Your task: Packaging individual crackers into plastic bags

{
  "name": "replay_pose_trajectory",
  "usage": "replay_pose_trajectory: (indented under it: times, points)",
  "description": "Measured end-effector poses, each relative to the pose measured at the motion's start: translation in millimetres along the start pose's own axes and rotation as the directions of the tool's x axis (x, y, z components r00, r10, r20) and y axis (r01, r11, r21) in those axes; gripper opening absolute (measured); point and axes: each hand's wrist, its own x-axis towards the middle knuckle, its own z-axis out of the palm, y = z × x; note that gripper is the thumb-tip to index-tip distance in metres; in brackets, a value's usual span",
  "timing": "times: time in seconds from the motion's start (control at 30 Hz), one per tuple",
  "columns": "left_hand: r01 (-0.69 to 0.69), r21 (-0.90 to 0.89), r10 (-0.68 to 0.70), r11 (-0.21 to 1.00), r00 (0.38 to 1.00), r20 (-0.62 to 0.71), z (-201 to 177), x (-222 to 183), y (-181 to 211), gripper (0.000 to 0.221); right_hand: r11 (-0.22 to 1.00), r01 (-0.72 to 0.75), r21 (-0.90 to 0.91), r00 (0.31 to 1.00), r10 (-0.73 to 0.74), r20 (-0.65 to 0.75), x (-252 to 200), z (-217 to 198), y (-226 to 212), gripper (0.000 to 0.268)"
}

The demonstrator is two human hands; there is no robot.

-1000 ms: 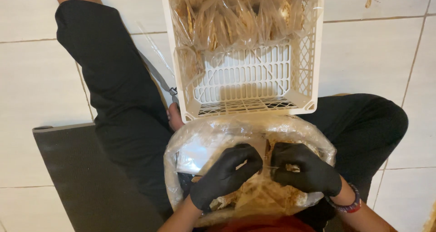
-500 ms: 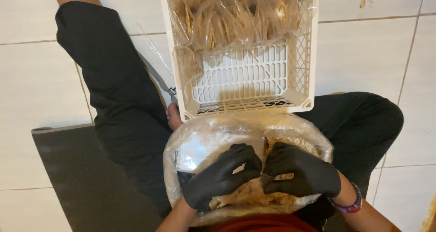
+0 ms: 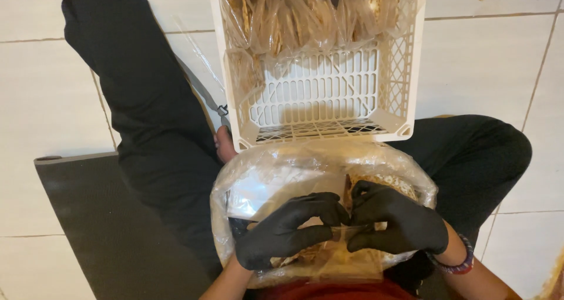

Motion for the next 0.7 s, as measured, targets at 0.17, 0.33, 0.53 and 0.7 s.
replay_pose_trajectory:
  times: [0.17, 0.33, 0.53, 0.7]
  points:
    - [0.207, -0.095, -0.212, 0.974, 0.976, -0.054, 4.2, -2.6, -26.7, 0.020, 0.993, 0.101, 0.057, 0.995, -0.103, 0.020, 10.3, -2.8, -12.8, 0.031]
    - [0.147, -0.011, -0.147, 0.989, 0.988, -0.044, 1.5, 7.0, -9.8, 0.018, 0.974, 0.123, 0.190, 0.990, -0.133, 0.039, 1.3, -4.7, -5.3, 0.043]
    - [0.173, -0.128, -0.174, 0.976, 0.985, 0.005, 1.9, 5.6, -9.5, 0.020, 0.981, 0.102, 0.166, 0.992, -0.113, 0.056, 7.3, -3.5, -5.0, 0.044]
    - [0.083, -0.160, -0.085, 0.984, 0.996, -0.009, 4.8, 6.6, 2.8, 0.026, 0.995, 0.007, 0.101, 0.996, -0.016, 0.091, -0.5, 1.7, 6.1, 0.047]
